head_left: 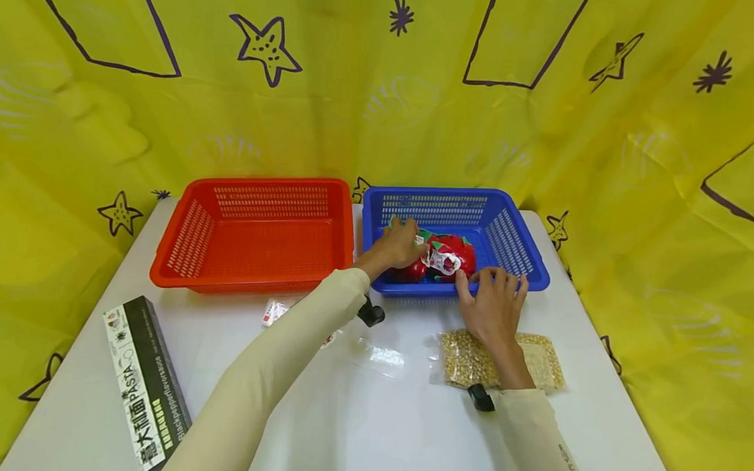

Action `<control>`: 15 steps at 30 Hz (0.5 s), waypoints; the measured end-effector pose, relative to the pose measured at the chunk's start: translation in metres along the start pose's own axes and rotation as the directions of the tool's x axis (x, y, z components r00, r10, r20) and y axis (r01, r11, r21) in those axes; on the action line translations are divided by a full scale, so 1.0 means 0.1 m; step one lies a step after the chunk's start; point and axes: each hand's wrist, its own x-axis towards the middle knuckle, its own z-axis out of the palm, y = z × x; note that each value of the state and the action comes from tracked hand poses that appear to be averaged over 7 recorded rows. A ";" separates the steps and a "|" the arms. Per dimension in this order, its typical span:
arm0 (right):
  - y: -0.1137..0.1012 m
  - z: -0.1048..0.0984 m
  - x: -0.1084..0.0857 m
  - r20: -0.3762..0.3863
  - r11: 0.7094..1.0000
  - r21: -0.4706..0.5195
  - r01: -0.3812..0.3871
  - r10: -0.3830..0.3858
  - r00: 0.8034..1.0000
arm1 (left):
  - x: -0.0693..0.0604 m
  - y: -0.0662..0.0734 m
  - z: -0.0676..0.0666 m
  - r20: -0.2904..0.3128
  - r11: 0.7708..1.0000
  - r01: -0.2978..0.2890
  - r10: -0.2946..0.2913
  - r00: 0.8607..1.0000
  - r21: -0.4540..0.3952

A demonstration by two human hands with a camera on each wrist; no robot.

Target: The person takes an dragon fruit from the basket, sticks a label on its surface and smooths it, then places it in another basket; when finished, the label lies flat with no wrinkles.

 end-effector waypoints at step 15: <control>0.00 0.00 0.00 0.005 1.000 -0.006 0.000 0.001 1.000 | 0.04 0.00 -0.20 0.097 0.999 -0.034 0.031 0.995 0.033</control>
